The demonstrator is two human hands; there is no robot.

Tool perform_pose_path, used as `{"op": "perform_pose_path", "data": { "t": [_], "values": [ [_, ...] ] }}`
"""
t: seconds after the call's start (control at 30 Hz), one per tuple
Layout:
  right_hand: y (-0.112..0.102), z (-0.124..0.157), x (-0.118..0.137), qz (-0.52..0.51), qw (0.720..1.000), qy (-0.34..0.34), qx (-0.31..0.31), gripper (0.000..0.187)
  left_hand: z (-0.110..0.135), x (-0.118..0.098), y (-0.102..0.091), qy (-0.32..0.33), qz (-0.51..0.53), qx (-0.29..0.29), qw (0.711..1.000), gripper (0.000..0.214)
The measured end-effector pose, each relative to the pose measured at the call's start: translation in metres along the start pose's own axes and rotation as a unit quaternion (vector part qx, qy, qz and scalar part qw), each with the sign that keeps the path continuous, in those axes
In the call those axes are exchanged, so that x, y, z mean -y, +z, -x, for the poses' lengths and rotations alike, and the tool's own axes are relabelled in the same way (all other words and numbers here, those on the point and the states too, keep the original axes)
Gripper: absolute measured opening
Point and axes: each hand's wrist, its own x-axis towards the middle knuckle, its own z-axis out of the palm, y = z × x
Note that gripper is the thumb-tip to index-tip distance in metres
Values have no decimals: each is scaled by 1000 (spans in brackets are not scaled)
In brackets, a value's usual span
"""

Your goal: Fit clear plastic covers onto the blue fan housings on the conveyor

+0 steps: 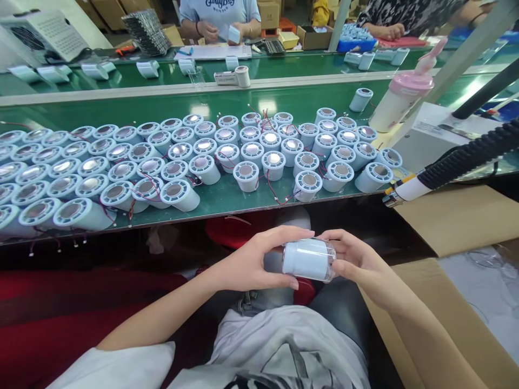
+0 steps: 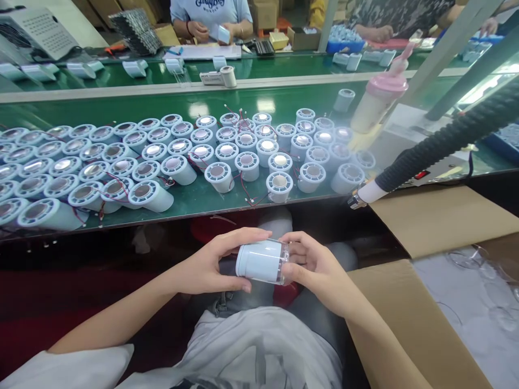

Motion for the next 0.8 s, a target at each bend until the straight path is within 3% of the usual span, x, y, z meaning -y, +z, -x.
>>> {"op": "perform_pose_path", "data": {
  "t": [0.47, 0.67, 0.8],
  "values": [
    [13, -7, -8, -98, 988, 115, -30, 50, 0, 3, -1, 40, 0, 4, 999, 69],
    [16, -11, -6, -117, 978, 171, 5, 60, 1, 5, 0, 56, 5, 6, 998, 68],
    [16, -12, -9, -94, 974, 202, 36, 69, 2, 1, 3, 22, 24, -10, 999, 62]
  ]
}}
